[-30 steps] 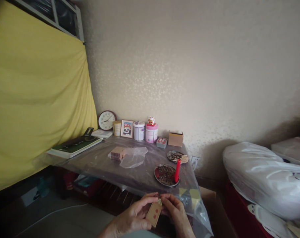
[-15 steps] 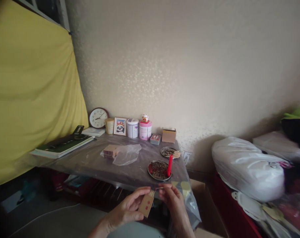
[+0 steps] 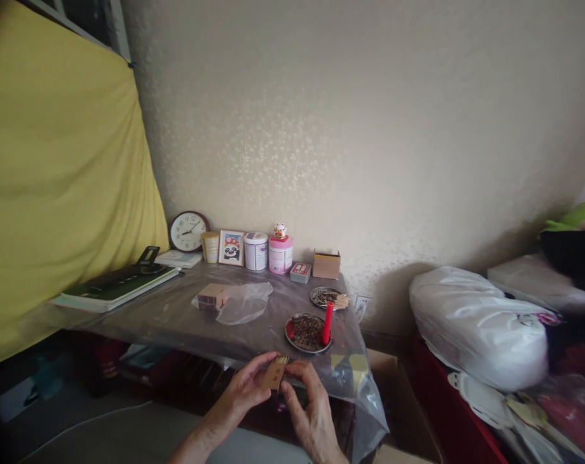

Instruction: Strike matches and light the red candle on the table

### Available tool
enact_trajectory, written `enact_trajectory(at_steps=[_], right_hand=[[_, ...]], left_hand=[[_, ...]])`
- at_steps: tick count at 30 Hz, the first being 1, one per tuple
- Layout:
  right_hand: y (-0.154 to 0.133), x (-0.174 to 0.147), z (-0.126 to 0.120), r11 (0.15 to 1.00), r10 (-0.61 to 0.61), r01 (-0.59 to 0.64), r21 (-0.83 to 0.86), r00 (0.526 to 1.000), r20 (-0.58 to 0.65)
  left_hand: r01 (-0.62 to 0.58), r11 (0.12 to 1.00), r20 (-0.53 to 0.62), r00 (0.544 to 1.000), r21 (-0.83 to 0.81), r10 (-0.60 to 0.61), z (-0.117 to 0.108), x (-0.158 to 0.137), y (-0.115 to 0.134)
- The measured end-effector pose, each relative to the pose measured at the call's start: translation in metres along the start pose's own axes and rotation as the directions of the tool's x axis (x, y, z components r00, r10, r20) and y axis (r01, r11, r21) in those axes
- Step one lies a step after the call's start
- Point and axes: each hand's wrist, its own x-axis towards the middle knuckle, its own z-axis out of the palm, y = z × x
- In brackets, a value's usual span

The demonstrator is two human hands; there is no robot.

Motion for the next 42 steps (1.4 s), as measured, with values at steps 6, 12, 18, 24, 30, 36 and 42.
enact_trajectory(at_steps=[6, 12, 18, 24, 30, 36, 42], right_hand=[[-0.003, -0.003, 0.0, 0.995, -0.069, 0.071, -0.066, 0.997, 0.025], [-0.002, -0.002, 0.002, 0.998, -0.041, 0.043, -0.056, 0.998, 0.036], [-0.001, -0.002, 0.003, 0.998, -0.006, 0.008, -0.069, 0.999, 0.038], [-0.001, -0.001, 0.003, 0.998, 0.009, -0.006, -0.06, 0.999, 0.05], [-0.001, -0.002, 0.004, 0.999, 0.002, 0.001, -0.048, 0.998, 0.057], [0.0, -0.003, 0.004, 0.999, 0.014, -0.012, -0.042, 0.999, 0.04], [0.002, -0.003, 0.005, 0.999, 0.001, 0.0, -0.048, 1.0, 0.011]], left_hand=[[-0.026, 1.0, -0.006, 1.0, 0.018, 0.026, -0.002, 0.001, -0.002], [-0.014, 1.0, -0.051, 0.999, 0.018, 0.015, 0.002, 0.0, 0.002], [0.011, 1.0, -0.063, 0.998, 0.023, -0.01, 0.003, 0.001, 0.002], [0.007, 0.998, -0.069, 0.998, 0.061, -0.003, 0.004, -0.001, 0.004], [0.021, 0.995, -0.098, 0.995, 0.098, -0.011, 0.007, -0.003, 0.007], [0.014, 0.993, -0.095, 0.995, 0.118, -0.003, 0.008, -0.002, 0.008], [-0.001, 0.994, -0.086, 0.996, 0.108, 0.01, 0.01, -0.003, 0.01]])
